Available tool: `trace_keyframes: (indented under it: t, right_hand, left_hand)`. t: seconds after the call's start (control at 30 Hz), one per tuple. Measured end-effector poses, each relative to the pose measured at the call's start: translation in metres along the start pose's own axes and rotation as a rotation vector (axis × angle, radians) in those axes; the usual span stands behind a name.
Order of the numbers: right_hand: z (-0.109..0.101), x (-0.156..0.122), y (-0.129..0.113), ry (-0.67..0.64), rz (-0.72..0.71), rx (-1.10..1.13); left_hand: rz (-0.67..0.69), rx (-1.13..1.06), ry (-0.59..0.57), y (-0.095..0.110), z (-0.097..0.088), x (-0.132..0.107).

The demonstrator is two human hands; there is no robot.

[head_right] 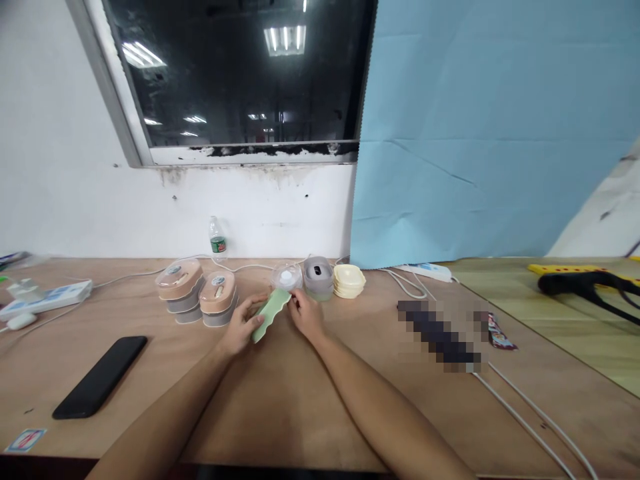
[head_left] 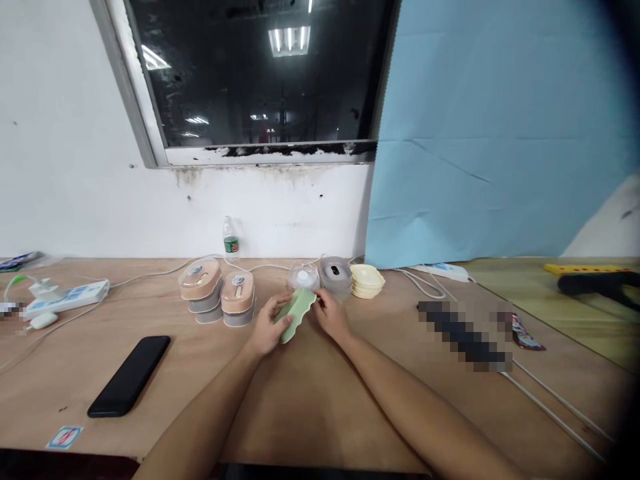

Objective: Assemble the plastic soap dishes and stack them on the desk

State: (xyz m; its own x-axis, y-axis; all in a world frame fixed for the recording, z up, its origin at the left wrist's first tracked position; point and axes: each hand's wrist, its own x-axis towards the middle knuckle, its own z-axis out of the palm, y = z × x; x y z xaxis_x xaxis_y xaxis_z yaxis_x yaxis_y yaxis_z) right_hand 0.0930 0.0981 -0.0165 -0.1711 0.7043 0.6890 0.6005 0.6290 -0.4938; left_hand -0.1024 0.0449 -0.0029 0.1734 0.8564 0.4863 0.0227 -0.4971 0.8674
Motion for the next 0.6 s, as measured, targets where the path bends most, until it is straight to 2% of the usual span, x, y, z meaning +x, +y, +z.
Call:
trace_keyframes:
  t: [0.1, 0.17, 0.23, 0.3, 0.37, 0.43, 0.5, 0.6]
  right_hand:
    - [-0.011, -0.001, 0.007, 0.074, -0.061, -0.075]
    - [-0.021, 0.002, 0.021, 0.193, -0.013, -0.100]
    - [-0.033, 0.007, 0.040, 0.365, 0.150, -0.090]
    - [-0.047, 0.013, 0.062, 0.560, 0.377, -0.015]
    - [-0.059, 0.017, 0.083, 0.744, 0.623, 0.091]
    - [-0.067, 0.019, 0.099, 0.845, 0.779, 0.203]
    - [-0.070, 0.018, 0.109, 0.892, 0.866, 0.313]
    - [-0.066, 0.018, 0.112, 0.907, 0.925, 0.427]
  left_hand:
    - [0.140, 0.166, 0.009, 0.003, -0.005, -0.001]
    - [0.207, 0.281, 0.090, 0.004, -0.011, 0.000]
    - [0.247, 0.391, 0.186, 0.004, -0.017, 0.000]
    - [0.263, 0.491, 0.221, 0.004, -0.019, 0.000]
    - [0.257, 0.550, 0.189, 0.005, -0.018, -0.001]
    - [0.242, 0.579, 0.123, 0.007, -0.013, -0.003]
    - [0.227, 0.602, 0.060, 0.009, -0.009, -0.005]
    - [0.201, 0.629, -0.001, 0.012, -0.005, -0.007]
